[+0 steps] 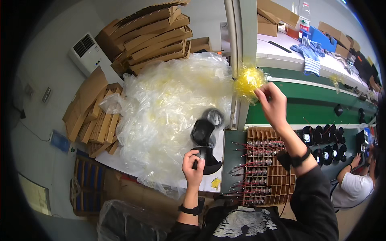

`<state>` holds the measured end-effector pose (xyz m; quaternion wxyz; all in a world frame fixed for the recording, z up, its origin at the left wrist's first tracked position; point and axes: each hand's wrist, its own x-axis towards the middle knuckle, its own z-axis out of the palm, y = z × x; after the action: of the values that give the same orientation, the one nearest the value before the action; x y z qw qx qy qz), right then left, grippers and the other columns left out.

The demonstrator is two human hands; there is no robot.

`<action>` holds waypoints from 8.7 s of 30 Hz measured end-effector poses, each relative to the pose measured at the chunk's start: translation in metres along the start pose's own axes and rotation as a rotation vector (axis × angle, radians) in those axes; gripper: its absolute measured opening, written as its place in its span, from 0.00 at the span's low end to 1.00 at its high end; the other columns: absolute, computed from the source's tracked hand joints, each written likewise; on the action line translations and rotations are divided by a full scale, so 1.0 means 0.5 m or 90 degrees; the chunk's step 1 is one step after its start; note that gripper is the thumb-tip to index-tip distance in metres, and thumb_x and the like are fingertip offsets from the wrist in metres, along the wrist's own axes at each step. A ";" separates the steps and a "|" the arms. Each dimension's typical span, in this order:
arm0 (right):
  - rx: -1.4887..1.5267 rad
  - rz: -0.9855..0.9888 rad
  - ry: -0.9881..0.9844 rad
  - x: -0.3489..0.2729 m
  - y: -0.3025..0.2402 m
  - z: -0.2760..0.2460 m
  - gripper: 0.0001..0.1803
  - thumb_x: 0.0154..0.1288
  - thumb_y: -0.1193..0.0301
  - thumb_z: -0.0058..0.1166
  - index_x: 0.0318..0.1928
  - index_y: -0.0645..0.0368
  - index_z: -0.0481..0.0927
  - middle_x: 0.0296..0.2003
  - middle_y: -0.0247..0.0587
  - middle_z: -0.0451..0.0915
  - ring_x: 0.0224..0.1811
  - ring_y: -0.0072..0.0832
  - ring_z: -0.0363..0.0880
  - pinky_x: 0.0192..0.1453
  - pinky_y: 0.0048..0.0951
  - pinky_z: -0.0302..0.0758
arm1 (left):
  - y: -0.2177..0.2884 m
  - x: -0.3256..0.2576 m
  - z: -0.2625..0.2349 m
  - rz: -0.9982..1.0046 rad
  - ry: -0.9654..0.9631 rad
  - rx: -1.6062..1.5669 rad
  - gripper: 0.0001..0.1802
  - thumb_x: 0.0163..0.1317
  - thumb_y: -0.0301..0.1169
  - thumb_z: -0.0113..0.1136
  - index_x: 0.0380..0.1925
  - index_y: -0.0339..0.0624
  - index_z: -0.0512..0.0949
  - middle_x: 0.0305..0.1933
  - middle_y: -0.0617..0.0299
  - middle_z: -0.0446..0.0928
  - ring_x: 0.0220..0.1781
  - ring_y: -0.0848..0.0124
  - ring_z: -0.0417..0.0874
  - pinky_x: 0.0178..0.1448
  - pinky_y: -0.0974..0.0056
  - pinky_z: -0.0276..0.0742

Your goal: Assembling electronic cooling fan components and organizing them into dividers on a production line.

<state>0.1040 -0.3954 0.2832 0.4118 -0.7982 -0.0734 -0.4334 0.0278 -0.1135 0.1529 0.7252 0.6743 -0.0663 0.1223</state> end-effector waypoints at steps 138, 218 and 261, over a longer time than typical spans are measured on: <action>-0.185 -0.297 -0.300 -0.411 -0.073 -0.256 0.22 0.58 0.64 0.50 0.55 0.42 0.75 0.40 0.24 0.74 0.42 0.20 0.72 0.50 0.24 0.67 | 0.008 -0.206 0.208 -0.782 -0.468 -0.975 0.51 0.57 0.73 0.27 0.66 0.42 0.54 0.67 0.52 0.61 0.66 0.57 0.65 0.69 0.49 0.62; 0.060 -0.099 -0.492 -0.234 -0.164 -0.238 0.26 0.51 0.71 0.62 0.53 0.63 0.74 0.43 0.47 0.74 0.40 0.40 0.72 0.44 0.36 0.72 | 0.076 -0.147 0.170 -0.610 -0.355 -0.582 0.43 0.60 0.61 0.33 0.62 0.35 0.60 0.60 0.45 0.67 0.60 0.55 0.72 0.64 0.53 0.68; -0.063 0.075 -0.424 -0.201 -0.158 -0.279 0.19 0.59 0.61 0.56 0.44 0.63 0.76 0.39 0.49 0.78 0.41 0.45 0.77 0.42 0.41 0.76 | 0.070 -0.184 0.190 -0.742 -0.407 -0.720 0.44 0.61 0.62 0.36 0.66 0.37 0.53 0.64 0.39 0.62 0.62 0.43 0.68 0.68 0.45 0.61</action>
<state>-0.0831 -0.4206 0.2945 0.3501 -0.9179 -0.1364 -0.1274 -0.0635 -0.2138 0.1704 0.8449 0.1415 0.0384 -0.5145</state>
